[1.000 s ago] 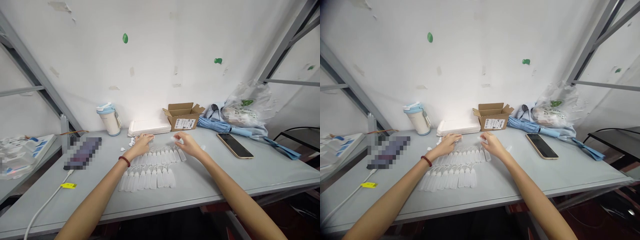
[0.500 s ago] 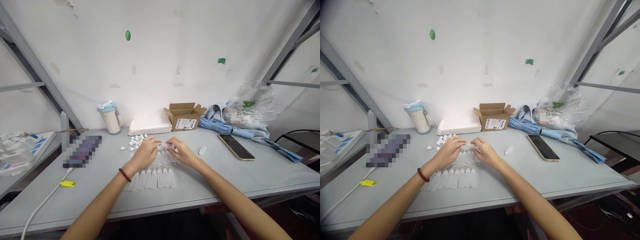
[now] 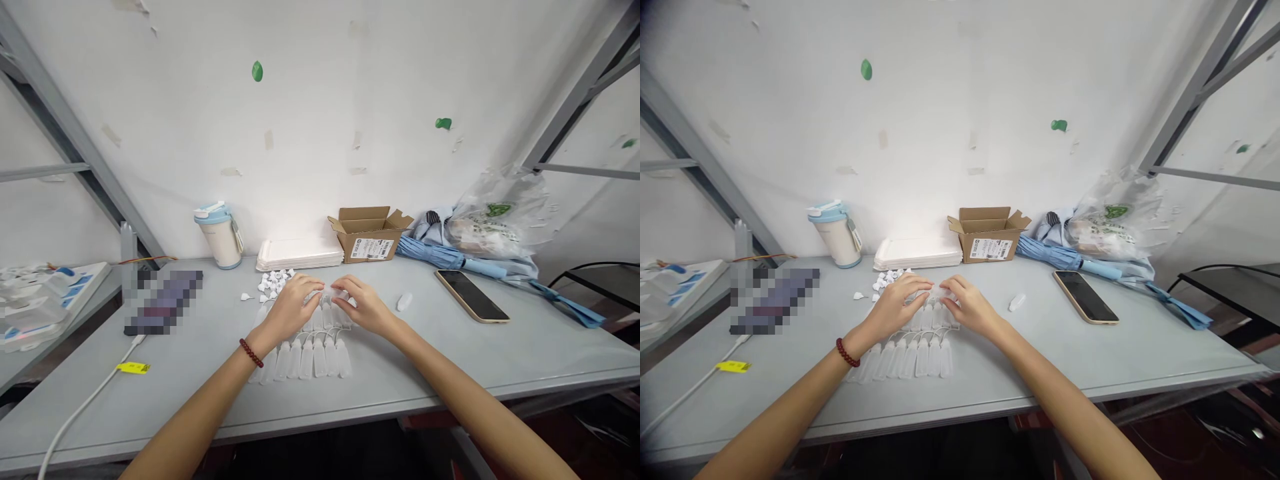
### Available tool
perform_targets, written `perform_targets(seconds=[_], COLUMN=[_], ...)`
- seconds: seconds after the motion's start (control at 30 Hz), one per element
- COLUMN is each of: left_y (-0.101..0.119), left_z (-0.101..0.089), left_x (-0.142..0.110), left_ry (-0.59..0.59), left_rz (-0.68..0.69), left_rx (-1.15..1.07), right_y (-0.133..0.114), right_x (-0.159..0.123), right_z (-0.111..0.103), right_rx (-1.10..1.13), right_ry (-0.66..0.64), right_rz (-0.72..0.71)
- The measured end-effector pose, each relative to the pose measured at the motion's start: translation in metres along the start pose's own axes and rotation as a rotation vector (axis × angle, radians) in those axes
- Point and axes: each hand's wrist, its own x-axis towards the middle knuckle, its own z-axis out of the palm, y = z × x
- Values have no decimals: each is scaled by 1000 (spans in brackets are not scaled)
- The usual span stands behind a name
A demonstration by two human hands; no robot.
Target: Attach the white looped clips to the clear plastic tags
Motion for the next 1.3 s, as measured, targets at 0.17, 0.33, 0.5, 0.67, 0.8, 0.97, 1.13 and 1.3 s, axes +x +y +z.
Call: perform_targets(seconds=[0.17, 0.33, 0.5, 0.67, 0.8, 0.97, 1.13, 1.3], left_y=[-1, 2, 4, 2, 2, 3, 4, 5], left_z=[1, -2, -5, -5, -5, -5, -3, 1], left_x=[1, 1, 1, 1, 1, 1, 2, 1], left_ry=[48, 37, -1, -16, -21, -7, 48, 166], left_rz=[-20, -101, -209, -258, -259, -246, -192, -41], left_rx=[-15, -53, -112, -120, -123, -126, -96, 73], right_y=[-2, -4, -6, -8, -8, -12, -15, -20], right_x=[0, 0, 0, 0, -1, 0, 1, 5], right_z=[0, -1, -1, -2, -2, 0, 0, -2], right_rx=[5, 12, 15, 8, 44, 116, 255, 525], right_ry=[6, 16, 33, 22, -1, 2, 20, 29], right_rz=[-18, -27, -44, -41, -63, -35, 180, 373])
